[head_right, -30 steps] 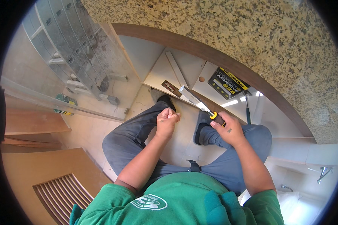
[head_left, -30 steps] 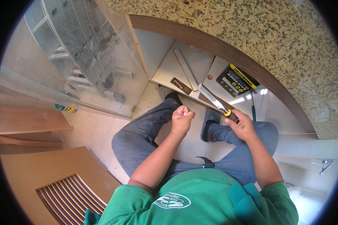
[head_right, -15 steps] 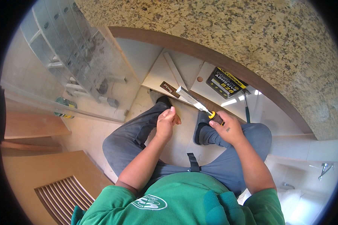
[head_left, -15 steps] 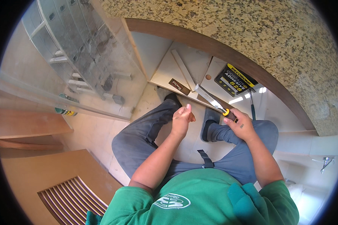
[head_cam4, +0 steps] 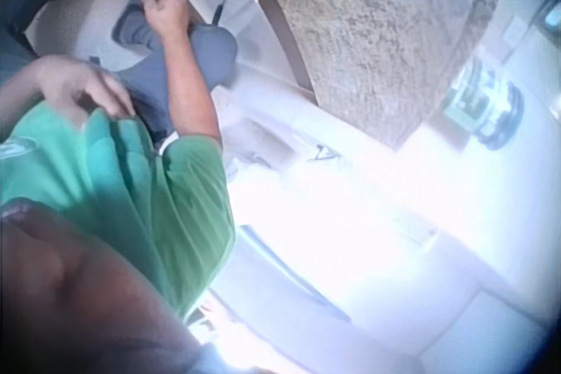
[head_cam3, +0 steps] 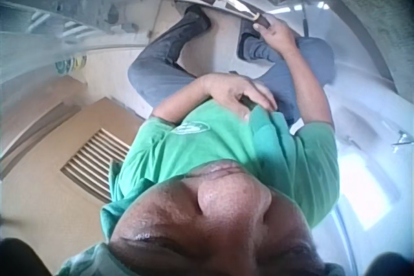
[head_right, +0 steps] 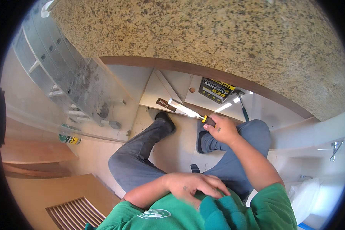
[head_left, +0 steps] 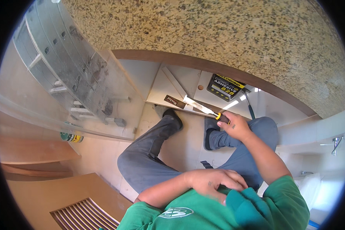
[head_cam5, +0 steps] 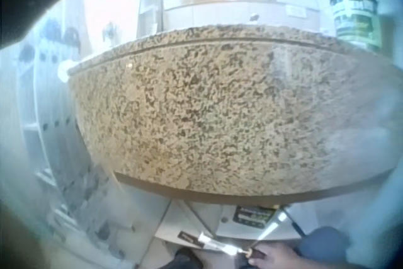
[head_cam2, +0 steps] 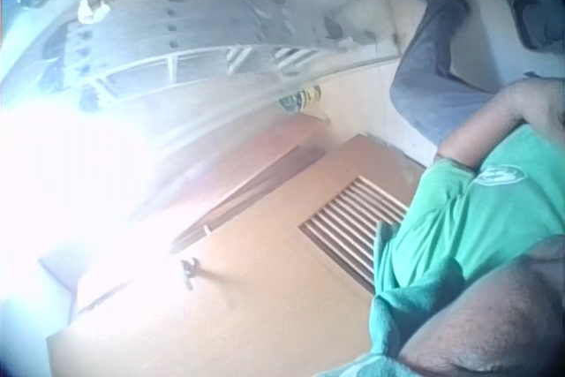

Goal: The person is sitting on the floor under a bathroom vanity, using a chisel to fit a curved wooden trim piece along the underside of the granite countertop. They repeatedly insert the chisel into the gap, tap it with their hand, and check the fit of the trim.

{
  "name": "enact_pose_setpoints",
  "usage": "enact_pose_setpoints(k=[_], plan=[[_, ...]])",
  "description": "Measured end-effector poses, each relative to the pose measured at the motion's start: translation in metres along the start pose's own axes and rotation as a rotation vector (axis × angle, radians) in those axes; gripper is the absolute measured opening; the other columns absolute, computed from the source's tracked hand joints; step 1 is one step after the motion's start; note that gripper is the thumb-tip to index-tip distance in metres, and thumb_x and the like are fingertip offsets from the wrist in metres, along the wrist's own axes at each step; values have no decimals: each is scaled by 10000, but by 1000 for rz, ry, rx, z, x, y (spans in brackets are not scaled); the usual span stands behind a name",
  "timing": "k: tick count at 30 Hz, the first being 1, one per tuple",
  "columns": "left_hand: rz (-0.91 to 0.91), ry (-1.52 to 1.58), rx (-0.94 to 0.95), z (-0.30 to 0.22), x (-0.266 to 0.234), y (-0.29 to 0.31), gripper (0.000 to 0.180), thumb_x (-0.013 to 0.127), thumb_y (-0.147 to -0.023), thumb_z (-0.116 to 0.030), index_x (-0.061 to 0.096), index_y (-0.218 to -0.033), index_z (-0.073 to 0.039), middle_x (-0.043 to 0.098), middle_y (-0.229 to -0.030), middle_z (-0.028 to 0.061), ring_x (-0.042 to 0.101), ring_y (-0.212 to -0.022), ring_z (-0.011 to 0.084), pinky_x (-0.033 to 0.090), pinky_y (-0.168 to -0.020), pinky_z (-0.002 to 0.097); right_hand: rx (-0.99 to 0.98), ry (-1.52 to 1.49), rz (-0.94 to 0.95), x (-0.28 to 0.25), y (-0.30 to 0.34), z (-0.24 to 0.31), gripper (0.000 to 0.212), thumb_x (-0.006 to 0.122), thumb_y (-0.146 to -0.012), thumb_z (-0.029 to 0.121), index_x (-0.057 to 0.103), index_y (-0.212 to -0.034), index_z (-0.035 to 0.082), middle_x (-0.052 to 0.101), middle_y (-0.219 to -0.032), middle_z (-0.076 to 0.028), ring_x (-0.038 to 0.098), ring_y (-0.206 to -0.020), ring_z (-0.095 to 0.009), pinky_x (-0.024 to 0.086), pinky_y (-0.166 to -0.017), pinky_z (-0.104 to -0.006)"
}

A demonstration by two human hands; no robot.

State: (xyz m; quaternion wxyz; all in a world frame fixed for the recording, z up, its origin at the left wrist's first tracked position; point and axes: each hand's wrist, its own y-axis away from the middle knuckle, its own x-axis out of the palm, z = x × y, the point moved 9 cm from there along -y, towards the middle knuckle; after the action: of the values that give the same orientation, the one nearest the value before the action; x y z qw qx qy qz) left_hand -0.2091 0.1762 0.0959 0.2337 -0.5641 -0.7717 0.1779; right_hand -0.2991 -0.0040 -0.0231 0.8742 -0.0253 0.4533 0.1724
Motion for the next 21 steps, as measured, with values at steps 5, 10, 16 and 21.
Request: enact_pose_setpoints(k=[5, 10, 16, 21], plan=[[3, 69, 95, -30, 17, -19, 453, 746, -893, -326, 687, -1168, 29, 630, -1174, 184, 576, -1051, 377, 435, -968, 449, -52, -67, 12, 3, 3, 2, 383, 764, -866, 330, 663, -1129, 70, 711, -951, -193, 679, -918, -409, 529, -781, -486], [-241, 227, 111, -48, -4, -26, 342, 704, -951, -257, 703, -1119, 41, 670, -1125, 179, 635, -1029, 326, 487, -915, 412, -80, -7, -12, 0, 6, 2, 387, 742, -877, 367, 657, -1125, 82, 710, -929, -187, 681, -898, -401, 529, -758, -488], [-293, 495, 471, -99, 11, -27, 332, 639, -985, -245, 699, -1096, 61, 670, -1149, 262, 684, -1024, 361, 539, -825, 448, -131, 20, -23, -1, 9, 1, 357, 708, -891, 406, 637, -1051, 96, 694, -803, -156, 677, -821, -402, 519, -712, -517], [-222, 274, 787, -155, 21, -56, 434, 541, -1067, -226, 614, -1269, 151, 609, -1183, 447, 650, -1129, 538, 556, -901, 551, -83, 33, 31, -7, 10, 2, 359, 705, -891, 401, 636, -1058, 90, 692, -864, -156, 676, -846, -391, 519, -722, -509]])
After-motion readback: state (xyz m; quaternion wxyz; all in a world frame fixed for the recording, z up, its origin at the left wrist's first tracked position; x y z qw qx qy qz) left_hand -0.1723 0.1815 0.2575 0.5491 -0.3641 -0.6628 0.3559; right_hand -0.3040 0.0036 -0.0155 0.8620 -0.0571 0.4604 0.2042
